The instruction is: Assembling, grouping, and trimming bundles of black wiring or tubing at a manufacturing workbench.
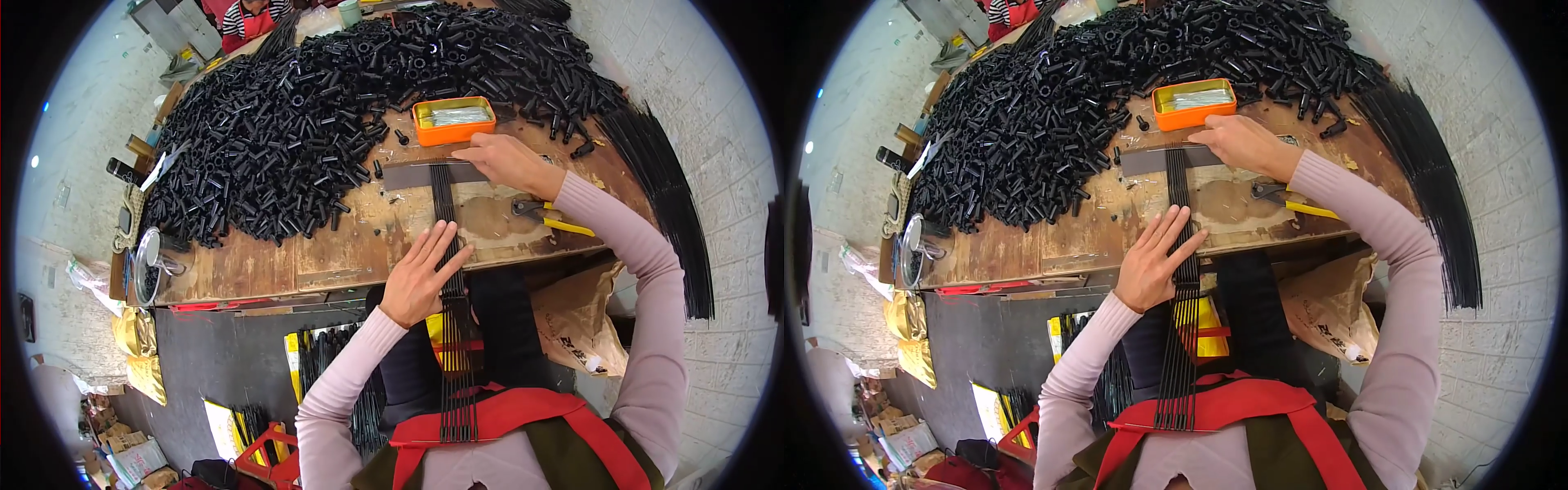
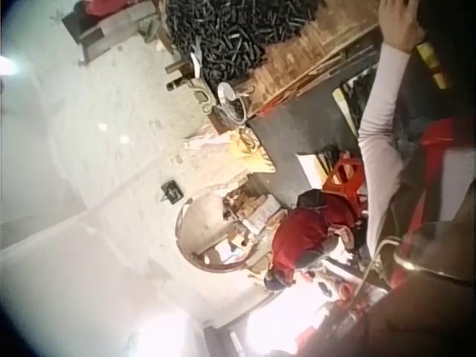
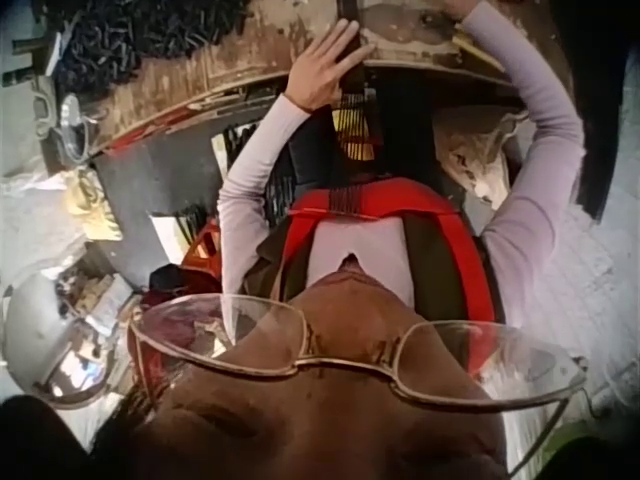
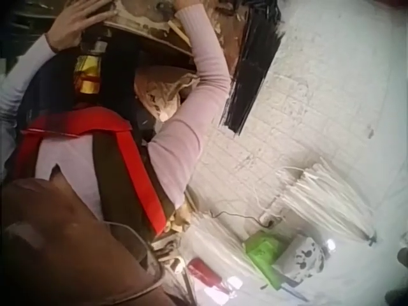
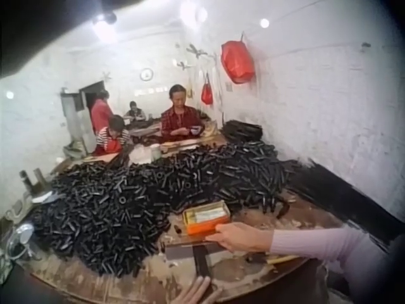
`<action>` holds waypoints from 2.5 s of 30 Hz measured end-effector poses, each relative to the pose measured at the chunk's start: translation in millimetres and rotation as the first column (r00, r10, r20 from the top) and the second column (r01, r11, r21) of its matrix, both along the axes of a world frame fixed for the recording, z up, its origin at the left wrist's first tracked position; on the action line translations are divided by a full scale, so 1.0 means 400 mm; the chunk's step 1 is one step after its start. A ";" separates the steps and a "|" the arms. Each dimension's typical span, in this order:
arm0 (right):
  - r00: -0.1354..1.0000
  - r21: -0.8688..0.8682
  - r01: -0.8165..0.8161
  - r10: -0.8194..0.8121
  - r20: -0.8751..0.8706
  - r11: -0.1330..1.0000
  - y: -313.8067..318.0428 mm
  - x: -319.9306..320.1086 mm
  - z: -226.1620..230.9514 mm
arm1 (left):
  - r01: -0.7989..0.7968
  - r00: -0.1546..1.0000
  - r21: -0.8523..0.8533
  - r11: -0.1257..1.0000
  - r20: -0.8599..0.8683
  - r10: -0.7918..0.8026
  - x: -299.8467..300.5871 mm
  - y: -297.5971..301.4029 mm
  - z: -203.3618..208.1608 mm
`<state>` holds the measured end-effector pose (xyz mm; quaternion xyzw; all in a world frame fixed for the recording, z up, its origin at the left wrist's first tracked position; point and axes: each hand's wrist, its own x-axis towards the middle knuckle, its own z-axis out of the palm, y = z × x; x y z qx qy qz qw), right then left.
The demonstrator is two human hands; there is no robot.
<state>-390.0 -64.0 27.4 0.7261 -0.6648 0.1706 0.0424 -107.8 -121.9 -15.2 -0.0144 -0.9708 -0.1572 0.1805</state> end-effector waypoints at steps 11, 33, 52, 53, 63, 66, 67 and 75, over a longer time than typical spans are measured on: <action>1.000 0.017 -0.025 0.026 -0.005 1.000 -0.033 -0.001 -0.018 | -0.016 0.999 0.038 0.999 -0.031 0.017 -0.001 0.002 -0.006; 0.997 0.000 -0.071 0.071 -0.006 0.997 -0.029 0.000 -0.020 | -0.018 1.000 0.006 1.000 -0.001 0.018 0.002 0.003 -0.004; 0.973 0.034 -0.082 0.073 0.219 0.996 -0.073 -0.007 -0.015 | -0.025 0.999 0.025 0.999 0.020 0.025 0.002 0.003 -0.002; 0.980 -0.007 -0.083 0.082 0.181 0.997 -0.072 -0.005 -0.018 | -0.022 1.000 0.026 0.999 0.020 0.022 0.002 0.003 -0.002; 0.897 -0.055 -0.032 0.053 0.438 0.998 -0.086 -0.006 -0.039 | -0.016 1.000 -0.025 1.000 0.012 0.017 0.000 0.000 -0.008; 0.996 -0.098 0.063 -0.057 0.069 0.993 -0.041 -0.012 -0.013 | -0.019 1.000 -0.041 0.999 0.020 0.019 0.005 -0.004 -0.004; 0.996 -0.098 0.059 -0.053 0.068 0.993 -0.038 -0.015 0.000 | -0.019 1.000 -0.057 0.998 0.024 0.020 0.007 -0.005 -0.001; 0.985 -0.102 0.091 -0.075 0.155 0.991 -0.056 0.004 0.010 | -0.036 0.996 -0.057 0.998 0.081 0.040 0.017 0.011 0.042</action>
